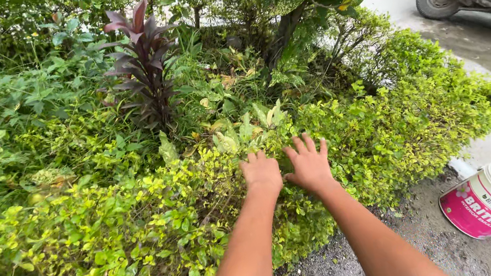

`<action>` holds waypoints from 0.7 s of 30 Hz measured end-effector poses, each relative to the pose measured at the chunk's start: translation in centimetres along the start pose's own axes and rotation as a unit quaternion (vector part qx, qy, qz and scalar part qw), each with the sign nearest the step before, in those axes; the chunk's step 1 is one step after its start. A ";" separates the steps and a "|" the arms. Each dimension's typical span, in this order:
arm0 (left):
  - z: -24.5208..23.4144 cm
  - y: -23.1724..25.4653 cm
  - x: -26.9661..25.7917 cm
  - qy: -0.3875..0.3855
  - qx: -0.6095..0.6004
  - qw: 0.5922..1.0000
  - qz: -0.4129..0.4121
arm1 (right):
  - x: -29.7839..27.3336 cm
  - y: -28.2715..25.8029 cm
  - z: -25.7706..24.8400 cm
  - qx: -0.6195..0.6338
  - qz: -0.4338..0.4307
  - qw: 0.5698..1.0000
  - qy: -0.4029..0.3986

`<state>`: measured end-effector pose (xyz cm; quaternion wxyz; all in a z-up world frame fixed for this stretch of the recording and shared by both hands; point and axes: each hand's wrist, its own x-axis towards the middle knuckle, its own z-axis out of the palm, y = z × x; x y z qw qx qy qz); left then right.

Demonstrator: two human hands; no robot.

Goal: The person plucks individual leaves from a small green hedge by hand.

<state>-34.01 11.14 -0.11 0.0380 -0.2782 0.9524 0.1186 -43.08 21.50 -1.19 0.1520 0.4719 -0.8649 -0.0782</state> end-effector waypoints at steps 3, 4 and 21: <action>0.6 0.4 -2.6 0.067 0.000 0.997 0.026 | -0.4 0.8 1.6 0.115 0.006 0.993 -0.031; 0.7 0.6 -2.6 0.085 0.008 0.995 0.043 | -0.2 1.2 1.9 0.164 0.021 0.985 -0.044; 1.5 14.0 2.0 -0.030 -0.086 0.995 -0.035 | -2.5 19.1 5.7 0.108 -0.083 0.983 -0.120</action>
